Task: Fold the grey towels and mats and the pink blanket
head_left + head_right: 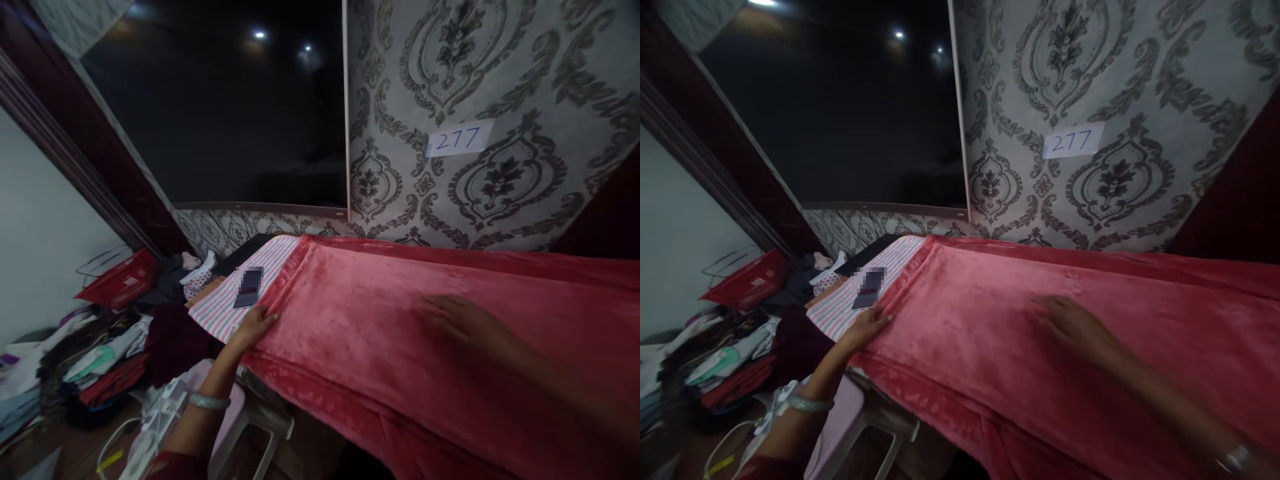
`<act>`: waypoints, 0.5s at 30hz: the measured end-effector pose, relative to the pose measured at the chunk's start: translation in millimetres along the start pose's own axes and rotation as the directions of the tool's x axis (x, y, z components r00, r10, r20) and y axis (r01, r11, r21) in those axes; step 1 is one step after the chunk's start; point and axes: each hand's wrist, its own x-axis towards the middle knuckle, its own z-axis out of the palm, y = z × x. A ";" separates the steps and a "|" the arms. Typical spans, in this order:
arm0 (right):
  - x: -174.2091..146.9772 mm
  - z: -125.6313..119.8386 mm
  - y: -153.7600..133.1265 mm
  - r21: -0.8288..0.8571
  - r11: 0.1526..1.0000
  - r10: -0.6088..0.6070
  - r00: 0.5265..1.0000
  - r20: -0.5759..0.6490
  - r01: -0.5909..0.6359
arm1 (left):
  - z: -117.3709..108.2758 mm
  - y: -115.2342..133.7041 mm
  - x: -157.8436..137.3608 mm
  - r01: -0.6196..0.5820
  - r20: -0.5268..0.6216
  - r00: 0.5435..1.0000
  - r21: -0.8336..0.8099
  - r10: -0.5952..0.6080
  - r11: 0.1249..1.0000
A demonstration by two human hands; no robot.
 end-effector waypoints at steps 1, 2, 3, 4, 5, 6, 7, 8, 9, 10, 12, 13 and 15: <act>23.2 8.5 -4.1 0.015 0.999 -0.034 0.999 0.028 0.034 | -0.6 -1.4 -1.1 -0.007 -0.005 1.000 0.036 0.007 0.999; 47.8 17.7 -9.3 0.027 0.998 -0.061 0.997 0.054 0.059 | -0.7 -3.3 -2.3 -0.016 -0.007 1.000 0.057 0.016 0.998; 72.9 27.4 -15.1 0.033 0.997 -0.072 0.995 0.075 0.070 | -0.5 -5.7 -3.3 -0.026 -0.007 1.000 0.065 0.027 0.998; 97.6 37.3 -21.3 0.033 0.997 -0.070 0.993 0.096 0.067 | 0.1 -8.2 -4.3 -0.036 -0.006 0.999 0.063 0.036 0.997; 121.2 47.0 -27.2 0.030 0.998 -0.057 0.991 0.118 0.054 | 0.8 -10.8 -5.3 -0.045 -0.001 0.999 0.053 0.045 0.998; 143.2 56.6 -32.7 0.027 0.999 -0.036 0.989 0.143 0.033 | 1.6 -13.1 -6.1 -0.053 0.005 0.999 0.044 0.053 0.998; 163.3 65.8 -37.5 0.024 1.000 -0.010 0.986 0.166 0.006 | 2.3 -15.0 -6.9 -0.060 0.008 0.998 0.037 0.060 0.998; 181.5 74.9 -41.5 0.022 1.000 0.016 0.982 0.186 -0.020 | 3.0 -16.3 -7.8 -0.064 0.012 0.998 0.031 0.064 0.997; 197.8 83.7 -44.8 0.021 0.999 0.039 0.979 0.200 -0.044 | 3.5 -17.1 -8.7 -0.065 0.015 0.998 0.022 0.064 0.998; 212.3 92.4 -47.4 0.020 0.998 0.057 0.976 0.208 -0.062 | 4.0 -17.5 -9.6 -0.064 0.017 0.998 0.011 0.064 0.998; 236.6 108.9 -51.0 0.019 0.996 0.082 0.974 0.213 -0.088 | 4.8 -17.5 -11.6 -0.057 0.019 0.998 -0.011 0.057 0.998; 246.8 116.5 -52.3 0.020 0.995 0.090 0.972 0.217 -0.096 | 5.2 -17.4 -12.8 -0.054 0.022 0.998 -0.020 0.054 0.998; 263.9 130.0 -53.8 0.024 0.993 0.111 0.967 0.228 -0.119 | 6.0 -17.3 -15.5 -0.046 0.023 0.999 -0.015 0.047 0.999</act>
